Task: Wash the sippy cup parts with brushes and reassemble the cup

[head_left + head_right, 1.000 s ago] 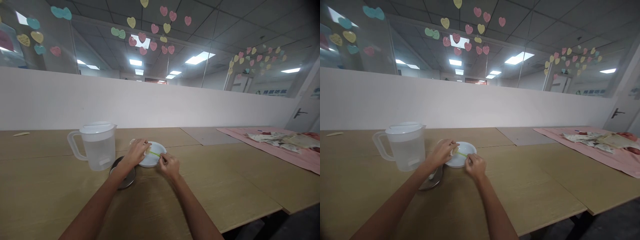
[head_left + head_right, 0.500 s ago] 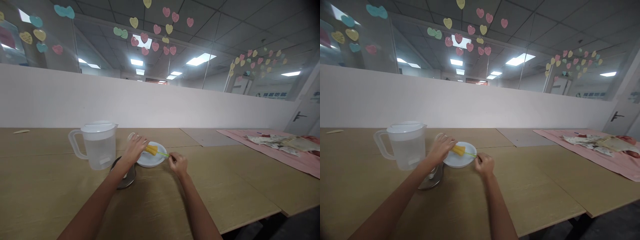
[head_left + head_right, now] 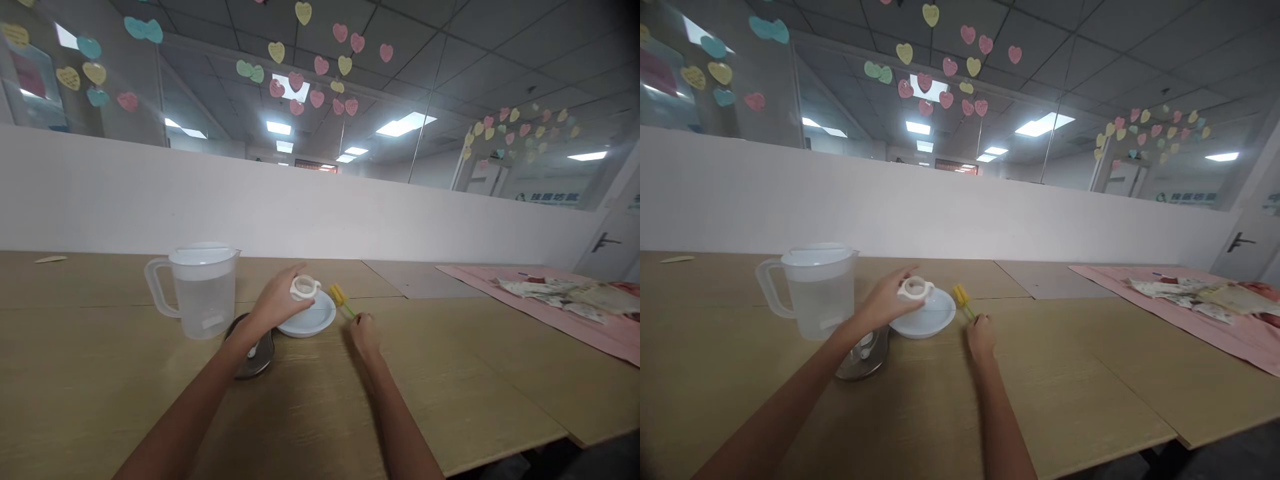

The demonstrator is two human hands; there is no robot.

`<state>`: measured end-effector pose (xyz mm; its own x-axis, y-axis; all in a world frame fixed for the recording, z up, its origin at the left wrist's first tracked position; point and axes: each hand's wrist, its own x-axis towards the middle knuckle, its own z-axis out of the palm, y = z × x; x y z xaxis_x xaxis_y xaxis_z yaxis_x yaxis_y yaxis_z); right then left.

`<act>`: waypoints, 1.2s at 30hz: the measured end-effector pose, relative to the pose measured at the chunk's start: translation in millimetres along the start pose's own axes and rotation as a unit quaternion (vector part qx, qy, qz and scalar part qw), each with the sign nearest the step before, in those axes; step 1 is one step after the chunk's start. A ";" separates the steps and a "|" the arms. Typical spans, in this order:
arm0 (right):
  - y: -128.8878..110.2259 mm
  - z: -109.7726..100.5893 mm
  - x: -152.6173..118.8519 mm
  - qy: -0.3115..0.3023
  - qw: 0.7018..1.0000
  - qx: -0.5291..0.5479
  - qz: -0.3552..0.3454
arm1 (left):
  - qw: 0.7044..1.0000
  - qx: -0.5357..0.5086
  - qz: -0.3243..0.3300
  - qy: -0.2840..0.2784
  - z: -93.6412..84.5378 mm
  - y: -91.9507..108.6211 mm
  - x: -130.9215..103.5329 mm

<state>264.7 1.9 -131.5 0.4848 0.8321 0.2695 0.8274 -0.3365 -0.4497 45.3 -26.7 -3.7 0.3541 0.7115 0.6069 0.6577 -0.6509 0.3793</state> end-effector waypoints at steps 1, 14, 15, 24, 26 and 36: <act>-0.2 1.0 -0.5 -0.019 1.000 -0.004 -0.008 | 0.999 -0.025 -0.008 -0.021 0.3 8.9 -2.3; -8.9 4.7 -6.7 -0.122 0.989 -0.032 -0.076 | 0.946 0.011 0.030 -0.322 18.3 43.9 -28.2; -9.0 4.7 -6.9 -0.116 0.990 -0.029 -0.077 | 0.942 0.013 0.034 -0.333 19.0 41.4 -27.8; -14.6 -3.6 -12.2 0.030 0.989 0.112 -0.094 | 0.920 0.013 0.042 -0.390 13.5 27.6 -23.3; -15.7 -2.0 -13.0 0.038 0.979 0.154 -0.130 | 0.920 0.009 0.039 -0.391 4.2 26.3 -19.9; -17.3 8.2 -11.8 0.038 0.963 0.188 -0.187 | 0.910 0.243 -0.132 -0.308 -15.6 -33.0 -2.9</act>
<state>242.3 1.5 -133.9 0.2043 0.8251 0.5268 0.7935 0.1756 -0.5827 12.2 -11.4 -7.1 0.3483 0.9371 -0.0238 0.9374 -0.3481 0.0109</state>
